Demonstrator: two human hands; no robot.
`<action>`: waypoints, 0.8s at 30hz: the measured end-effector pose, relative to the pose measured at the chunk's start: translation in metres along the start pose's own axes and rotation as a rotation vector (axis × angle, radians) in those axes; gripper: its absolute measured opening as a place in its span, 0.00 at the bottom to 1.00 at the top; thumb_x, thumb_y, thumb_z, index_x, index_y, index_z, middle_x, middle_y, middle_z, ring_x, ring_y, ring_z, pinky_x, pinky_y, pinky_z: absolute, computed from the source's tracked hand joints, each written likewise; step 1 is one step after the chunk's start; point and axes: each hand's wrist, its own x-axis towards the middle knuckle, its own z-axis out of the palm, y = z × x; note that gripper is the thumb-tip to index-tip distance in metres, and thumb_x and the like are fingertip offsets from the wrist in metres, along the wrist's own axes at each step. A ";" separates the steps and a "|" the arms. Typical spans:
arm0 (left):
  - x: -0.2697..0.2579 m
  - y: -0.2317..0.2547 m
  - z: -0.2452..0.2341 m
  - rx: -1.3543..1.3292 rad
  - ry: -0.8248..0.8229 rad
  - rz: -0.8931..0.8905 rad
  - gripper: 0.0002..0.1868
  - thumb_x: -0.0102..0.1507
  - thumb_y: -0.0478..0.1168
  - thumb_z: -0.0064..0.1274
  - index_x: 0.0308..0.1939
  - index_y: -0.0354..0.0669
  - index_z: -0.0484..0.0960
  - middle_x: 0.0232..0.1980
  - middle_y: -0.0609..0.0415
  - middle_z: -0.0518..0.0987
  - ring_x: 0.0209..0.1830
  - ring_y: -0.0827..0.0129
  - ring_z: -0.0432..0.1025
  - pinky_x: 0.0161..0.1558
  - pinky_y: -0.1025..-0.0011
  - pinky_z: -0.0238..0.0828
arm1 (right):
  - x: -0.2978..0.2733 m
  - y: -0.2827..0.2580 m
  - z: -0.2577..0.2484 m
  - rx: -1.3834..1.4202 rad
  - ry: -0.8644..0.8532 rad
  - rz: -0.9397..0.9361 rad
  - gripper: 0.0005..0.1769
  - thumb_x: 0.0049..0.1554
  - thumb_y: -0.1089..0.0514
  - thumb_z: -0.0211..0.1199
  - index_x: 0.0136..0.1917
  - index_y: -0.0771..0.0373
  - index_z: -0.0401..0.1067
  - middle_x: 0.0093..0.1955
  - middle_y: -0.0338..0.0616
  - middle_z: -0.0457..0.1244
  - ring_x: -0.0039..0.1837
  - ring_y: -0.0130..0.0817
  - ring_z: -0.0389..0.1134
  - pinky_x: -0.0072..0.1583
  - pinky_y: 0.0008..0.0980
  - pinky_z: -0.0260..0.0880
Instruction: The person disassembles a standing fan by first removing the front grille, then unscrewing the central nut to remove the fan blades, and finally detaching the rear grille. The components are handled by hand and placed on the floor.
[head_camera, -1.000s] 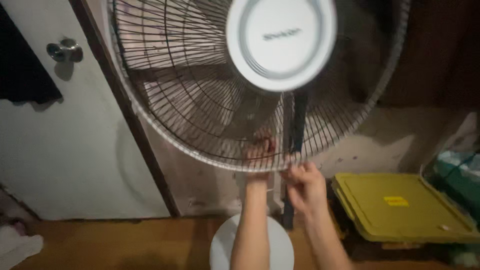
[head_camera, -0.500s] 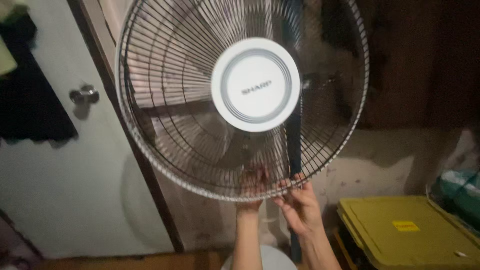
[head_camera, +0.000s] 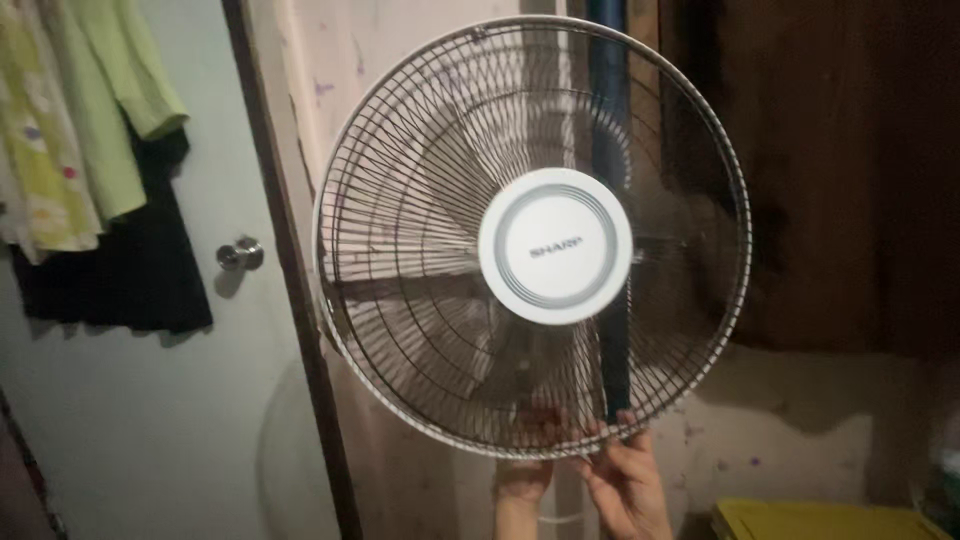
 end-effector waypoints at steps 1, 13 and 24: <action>0.003 0.004 0.006 0.287 0.018 0.043 0.20 0.70 0.44 0.48 0.60 0.34 0.76 0.62 0.39 0.76 0.61 0.46 0.72 0.60 0.52 0.72 | 0.003 -0.002 -0.004 -0.034 0.054 0.004 0.28 0.56 0.68 0.57 0.68 0.48 0.63 0.59 0.52 0.65 0.61 0.53 0.67 0.52 0.53 0.72; -0.021 0.029 0.085 1.119 0.144 0.345 0.21 0.71 0.44 0.48 0.62 0.32 0.75 0.63 0.40 0.76 0.62 0.50 0.71 0.61 0.54 0.69 | -0.004 -0.030 0.053 -0.156 0.061 -0.048 0.34 0.52 0.69 0.51 0.71 0.50 0.59 0.65 0.51 0.63 0.61 0.50 0.66 0.56 0.62 0.70; -0.015 0.054 0.092 1.162 0.149 0.362 0.23 0.71 0.44 0.46 0.65 0.33 0.72 0.67 0.42 0.73 0.66 0.54 0.68 0.64 0.57 0.65 | -0.007 -0.036 0.029 -0.050 -0.079 -0.089 0.32 0.58 0.71 0.55 0.73 0.53 0.59 0.59 0.58 0.64 0.58 0.52 0.66 0.56 0.68 0.68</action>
